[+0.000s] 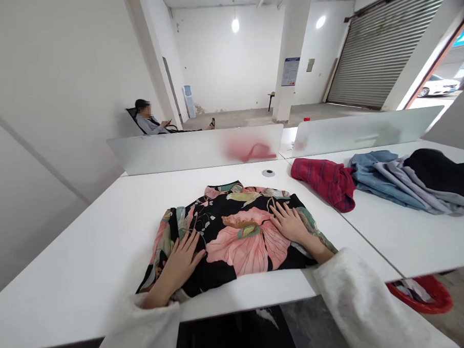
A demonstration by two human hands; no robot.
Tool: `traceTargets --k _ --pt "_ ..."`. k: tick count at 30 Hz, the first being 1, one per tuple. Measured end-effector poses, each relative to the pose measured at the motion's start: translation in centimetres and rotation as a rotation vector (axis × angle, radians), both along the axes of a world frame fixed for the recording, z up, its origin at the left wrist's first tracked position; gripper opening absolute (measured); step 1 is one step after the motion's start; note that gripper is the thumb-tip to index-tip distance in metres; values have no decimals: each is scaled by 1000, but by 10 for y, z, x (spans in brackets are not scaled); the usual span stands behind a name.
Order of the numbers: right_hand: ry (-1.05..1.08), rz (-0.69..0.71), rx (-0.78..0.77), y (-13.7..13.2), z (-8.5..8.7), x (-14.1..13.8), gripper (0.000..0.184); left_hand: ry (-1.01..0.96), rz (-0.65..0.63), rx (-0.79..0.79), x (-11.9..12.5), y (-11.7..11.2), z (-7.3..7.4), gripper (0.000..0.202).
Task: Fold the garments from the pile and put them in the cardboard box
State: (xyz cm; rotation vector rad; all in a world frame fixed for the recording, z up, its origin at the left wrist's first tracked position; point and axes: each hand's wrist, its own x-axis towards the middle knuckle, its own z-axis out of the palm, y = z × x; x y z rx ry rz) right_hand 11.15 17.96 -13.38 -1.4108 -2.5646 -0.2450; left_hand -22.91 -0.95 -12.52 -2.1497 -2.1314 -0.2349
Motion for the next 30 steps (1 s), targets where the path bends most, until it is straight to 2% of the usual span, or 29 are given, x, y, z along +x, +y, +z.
traceTargets --k 2,5,7,8,10,12,14,15,17,20,24,28,30 --pt "46 10 -44 -8 3 11 52 -47 6 -5 1 -20 0 56" --pt "135 139 -187 -6 23 29 48 -106 46 -21 -15 -45 6 57" --pt "200 188 -253 6 42 42 42 -167 57 -105 -35 -54 20 57" --pt "208 152 -255 15 51 48 39 -208 59 -182 -45 -55 30 57" --pt "166 -25 -222 33 63 59 37 -286 69 -353 -62 -49 57 56" --pt "103 -206 -197 49 65 64 38 -317 114 -438 -72 -31 83 53" --pt "86 -311 -210 60 60 64 41 -291 209 -349 -75 -6 102 47" --pt "94 -336 -218 63 55 62 41 -269 262 -271 -75 6 106 43" --pt "127 -376 -216 66 45 59 35 -234 333 -155 -75 29 103 37" --pt "210 -390 -186 66 33 57 22 -207 365 -152 -84 50 82 31" --pt "327 -375 -159 67 31 65 22 -267 363 -112 -100 54 56 30" --pt "612 -278 -50 69 37 73 30 -464 342 174 -100 51 53 33" --pt "709 -269 16 71 37 74 35 -588 371 313 -97 50 54 34"
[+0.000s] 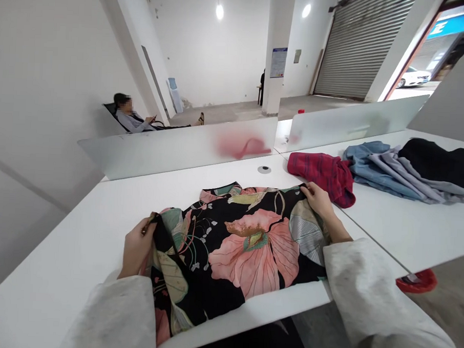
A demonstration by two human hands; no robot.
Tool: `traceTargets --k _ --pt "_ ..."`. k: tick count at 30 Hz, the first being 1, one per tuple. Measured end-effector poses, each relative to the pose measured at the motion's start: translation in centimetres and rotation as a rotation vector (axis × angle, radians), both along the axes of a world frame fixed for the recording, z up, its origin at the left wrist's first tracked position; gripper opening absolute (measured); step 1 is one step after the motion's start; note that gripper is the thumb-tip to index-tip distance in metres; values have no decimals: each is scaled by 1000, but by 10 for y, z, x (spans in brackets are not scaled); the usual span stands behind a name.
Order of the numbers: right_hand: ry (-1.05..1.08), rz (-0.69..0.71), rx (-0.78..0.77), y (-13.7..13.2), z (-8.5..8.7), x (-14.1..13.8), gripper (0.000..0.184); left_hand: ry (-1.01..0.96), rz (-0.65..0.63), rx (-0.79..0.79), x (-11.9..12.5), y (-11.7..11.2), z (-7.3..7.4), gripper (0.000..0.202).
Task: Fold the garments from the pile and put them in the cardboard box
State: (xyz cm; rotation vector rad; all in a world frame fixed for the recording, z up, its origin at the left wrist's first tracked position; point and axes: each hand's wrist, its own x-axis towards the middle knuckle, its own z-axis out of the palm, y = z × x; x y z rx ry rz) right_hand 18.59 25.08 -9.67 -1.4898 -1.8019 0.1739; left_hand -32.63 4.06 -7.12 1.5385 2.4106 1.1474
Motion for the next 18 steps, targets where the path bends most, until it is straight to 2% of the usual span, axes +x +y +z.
traceTargets --k 2,3,7,10,15,18 --pt "22 -36 5 3 -3 -1 36 -46 68 29 0 1 -2 32" --pt "6 -57 -21 5 -6 -2 36 -33 98 -7 -1 2 -5 30" --pt "-183 -157 -196 11 -13 -6 32 76 158 -199 -12 5 -15 29" --pt "-307 -206 -268 12 -13 -9 34 77 174 -217 -15 7 -18 32" --pt "-273 -184 -228 11 -13 -8 33 142 118 -239 -15 2 -9 55" --pt "-240 -155 -205 11 -15 -7 33 331 31 -309 -9 -21 3 58"
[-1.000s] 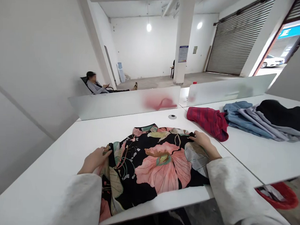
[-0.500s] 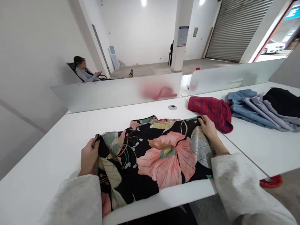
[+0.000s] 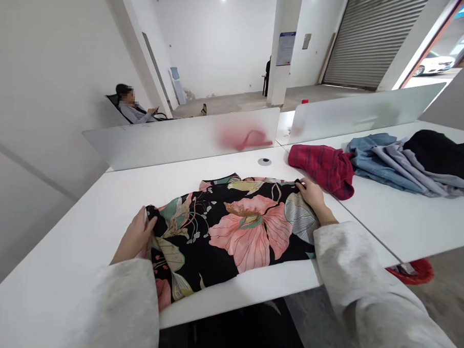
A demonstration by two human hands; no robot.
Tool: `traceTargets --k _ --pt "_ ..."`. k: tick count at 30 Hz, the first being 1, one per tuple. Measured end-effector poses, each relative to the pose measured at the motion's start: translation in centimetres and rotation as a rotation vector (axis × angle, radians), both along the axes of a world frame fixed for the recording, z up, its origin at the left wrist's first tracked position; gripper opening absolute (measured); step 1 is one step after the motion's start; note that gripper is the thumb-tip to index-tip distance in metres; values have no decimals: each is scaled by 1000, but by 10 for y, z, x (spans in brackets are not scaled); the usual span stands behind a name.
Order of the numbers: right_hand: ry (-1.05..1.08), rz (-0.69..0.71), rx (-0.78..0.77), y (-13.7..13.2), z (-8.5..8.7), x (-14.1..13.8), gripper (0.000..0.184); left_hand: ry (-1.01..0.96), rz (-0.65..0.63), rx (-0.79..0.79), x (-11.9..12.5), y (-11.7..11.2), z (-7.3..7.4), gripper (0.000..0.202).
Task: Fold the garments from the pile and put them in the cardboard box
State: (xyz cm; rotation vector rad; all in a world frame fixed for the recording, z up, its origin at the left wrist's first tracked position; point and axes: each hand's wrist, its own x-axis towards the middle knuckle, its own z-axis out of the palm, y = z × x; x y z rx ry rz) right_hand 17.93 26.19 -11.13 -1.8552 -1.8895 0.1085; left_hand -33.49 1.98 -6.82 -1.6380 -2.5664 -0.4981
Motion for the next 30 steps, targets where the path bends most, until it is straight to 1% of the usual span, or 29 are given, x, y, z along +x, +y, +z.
traceTargets --k 2,3,4,5,6,8,10,11,13,15,17,19,20,22,23,24,26,27,28,30 --pt "14 38 11 -1 0 0 33 119 -43 -38 19 -24 7 50" --pt "20 57 15 -1 0 0 33 148 -64 -32 36 -37 8 44" --pt "23 75 19 -2 0 0 33 194 -107 2 56 -48 8 43" --pt "31 96 24 -3 -1 0 34 208 -134 73 81 -57 6 44" --pt "49 121 32 -4 -1 0 35 188 -215 124 108 -63 2 46" --pt "117 164 54 -6 -3 0 37 136 -428 166 164 -66 -11 46" --pt "186 175 71 -7 -3 2 39 142 -562 147 210 -62 -27 50" --pt "207 169 74 -7 -1 4 40 153 -598 131 226 -59 -34 52" --pt "221 160 70 -10 6 10 46 177 -623 111 246 -55 -45 54" --pt "226 188 80 -22 19 14 50 188 -624 112 251 -54 -50 54" --pt "223 246 112 -48 35 11 51 184 -629 122 248 -55 -51 54" --pt "209 348 138 -89 46 -6 47 183 -638 128 245 -56 -50 54" --pt "210 424 136 -115 48 -19 45 188 -643 133 244 -57 -49 53" --pt "152 656 95 -168 41 -52 44 198 -656 138 245 -58 -49 51" --pt "85 778 86 -193 34 -69 45 201 -657 142 245 -58 -49 51" --pt "13 857 99 -214 25 -85 47 202 -648 146 245 -59 -51 51" --pt "-78 912 140 -243 6 -108 52 200 -612 144 239 -63 -54 53" --pt "-109 907 154 -249 -2 -114 54 199 -584 136 233 -66 -56 54" --pt "-132 891 159 -251 -9 -116 55 199 -550 122 225 -70 -58 55" --pt "-179 831 152 -244 -17 -108 54 203 -461 83 200 -80 -60 55"
